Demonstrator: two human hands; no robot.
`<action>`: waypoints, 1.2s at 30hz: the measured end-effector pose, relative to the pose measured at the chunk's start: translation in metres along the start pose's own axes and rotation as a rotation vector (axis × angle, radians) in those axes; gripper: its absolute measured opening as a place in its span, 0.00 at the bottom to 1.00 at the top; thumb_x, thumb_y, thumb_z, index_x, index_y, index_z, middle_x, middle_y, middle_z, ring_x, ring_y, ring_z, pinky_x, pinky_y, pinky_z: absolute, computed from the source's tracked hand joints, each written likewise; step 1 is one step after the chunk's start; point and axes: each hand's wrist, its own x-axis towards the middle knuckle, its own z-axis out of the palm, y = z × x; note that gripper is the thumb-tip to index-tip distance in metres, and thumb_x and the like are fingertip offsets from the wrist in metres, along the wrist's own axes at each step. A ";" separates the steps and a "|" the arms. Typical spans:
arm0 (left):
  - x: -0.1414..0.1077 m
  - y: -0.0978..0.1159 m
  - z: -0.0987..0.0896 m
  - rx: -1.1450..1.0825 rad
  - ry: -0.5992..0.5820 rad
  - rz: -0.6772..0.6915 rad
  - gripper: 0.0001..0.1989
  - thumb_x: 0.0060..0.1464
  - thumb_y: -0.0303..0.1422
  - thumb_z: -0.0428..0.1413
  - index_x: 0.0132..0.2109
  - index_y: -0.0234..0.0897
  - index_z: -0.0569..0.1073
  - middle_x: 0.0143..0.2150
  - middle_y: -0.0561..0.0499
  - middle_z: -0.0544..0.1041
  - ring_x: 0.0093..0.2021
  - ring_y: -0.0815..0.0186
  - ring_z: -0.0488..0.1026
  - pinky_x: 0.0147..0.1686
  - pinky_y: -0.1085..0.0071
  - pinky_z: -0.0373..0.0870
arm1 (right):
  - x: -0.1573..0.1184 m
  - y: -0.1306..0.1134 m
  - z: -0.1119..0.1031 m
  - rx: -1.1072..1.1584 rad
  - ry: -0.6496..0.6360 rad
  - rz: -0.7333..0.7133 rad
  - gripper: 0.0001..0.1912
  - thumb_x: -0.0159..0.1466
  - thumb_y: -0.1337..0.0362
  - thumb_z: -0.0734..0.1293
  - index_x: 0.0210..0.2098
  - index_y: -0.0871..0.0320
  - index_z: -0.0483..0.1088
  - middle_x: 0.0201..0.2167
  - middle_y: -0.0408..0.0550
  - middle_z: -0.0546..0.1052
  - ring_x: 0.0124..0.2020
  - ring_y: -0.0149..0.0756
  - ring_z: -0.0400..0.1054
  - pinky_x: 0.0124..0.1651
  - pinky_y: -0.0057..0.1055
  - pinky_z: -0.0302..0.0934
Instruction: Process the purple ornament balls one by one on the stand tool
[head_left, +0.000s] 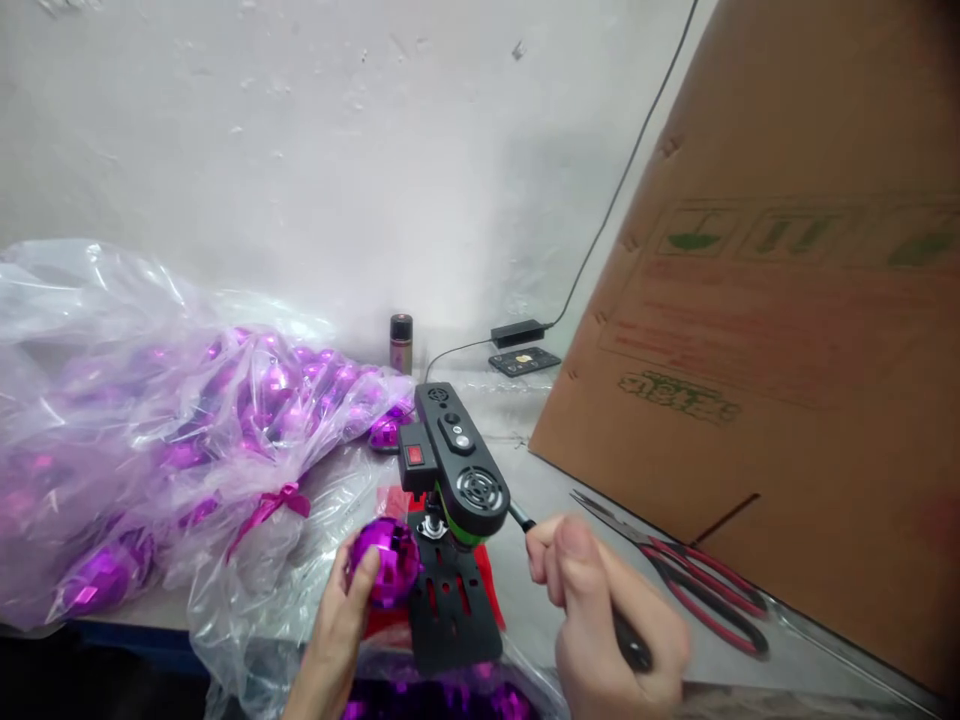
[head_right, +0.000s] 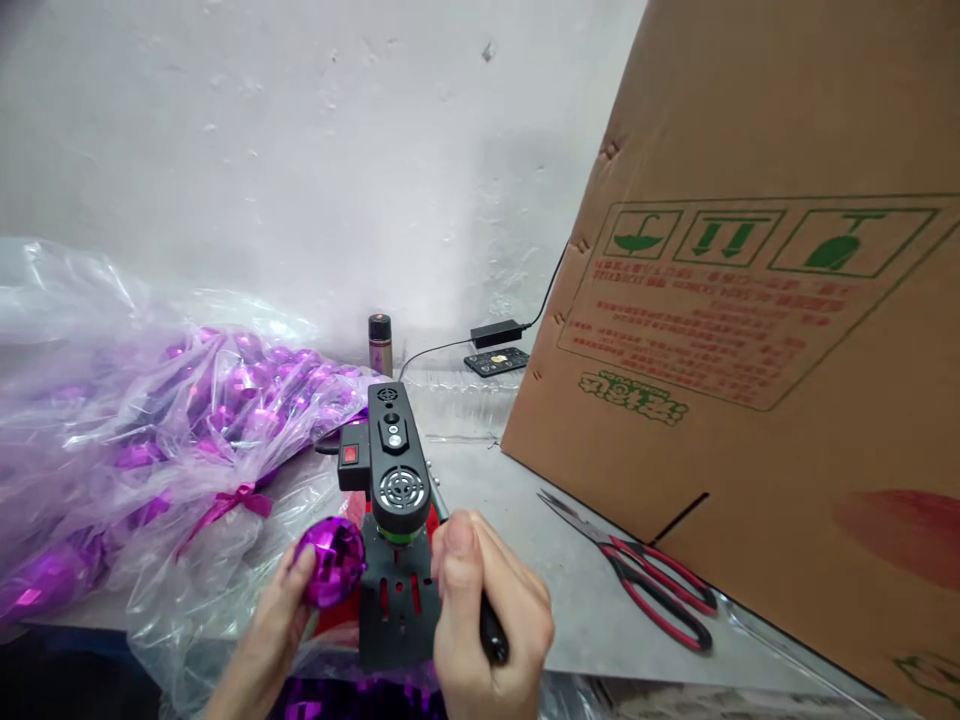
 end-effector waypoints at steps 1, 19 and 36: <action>-0.006 -0.009 0.003 0.090 0.005 0.041 0.41 0.54 0.60 0.75 0.65 0.39 0.82 0.59 0.39 0.92 0.63 0.42 0.89 0.66 0.52 0.86 | 0.000 -0.001 0.000 0.000 -0.008 -0.005 0.25 0.82 0.72 0.64 0.28 0.54 0.61 0.22 0.35 0.64 0.22 0.23 0.63 0.28 0.22 0.58; 0.015 -0.078 0.006 0.743 -0.146 0.610 0.42 0.51 0.37 0.77 0.73 0.44 0.79 0.75 0.33 0.80 0.78 0.29 0.77 0.73 0.29 0.80 | -0.007 -0.012 0.001 0.029 -0.007 0.055 0.24 0.86 0.68 0.63 0.30 0.54 0.63 0.24 0.37 0.66 0.25 0.25 0.64 0.30 0.27 0.57; 0.020 -0.090 0.033 0.544 -0.214 0.635 0.45 0.47 0.34 0.78 0.71 0.41 0.76 0.70 0.36 0.84 0.73 0.35 0.82 0.76 0.35 0.77 | -0.011 -0.018 0.006 0.023 0.065 0.146 0.25 0.86 0.66 0.64 0.30 0.54 0.60 0.26 0.37 0.62 0.26 0.26 0.58 0.30 0.30 0.51</action>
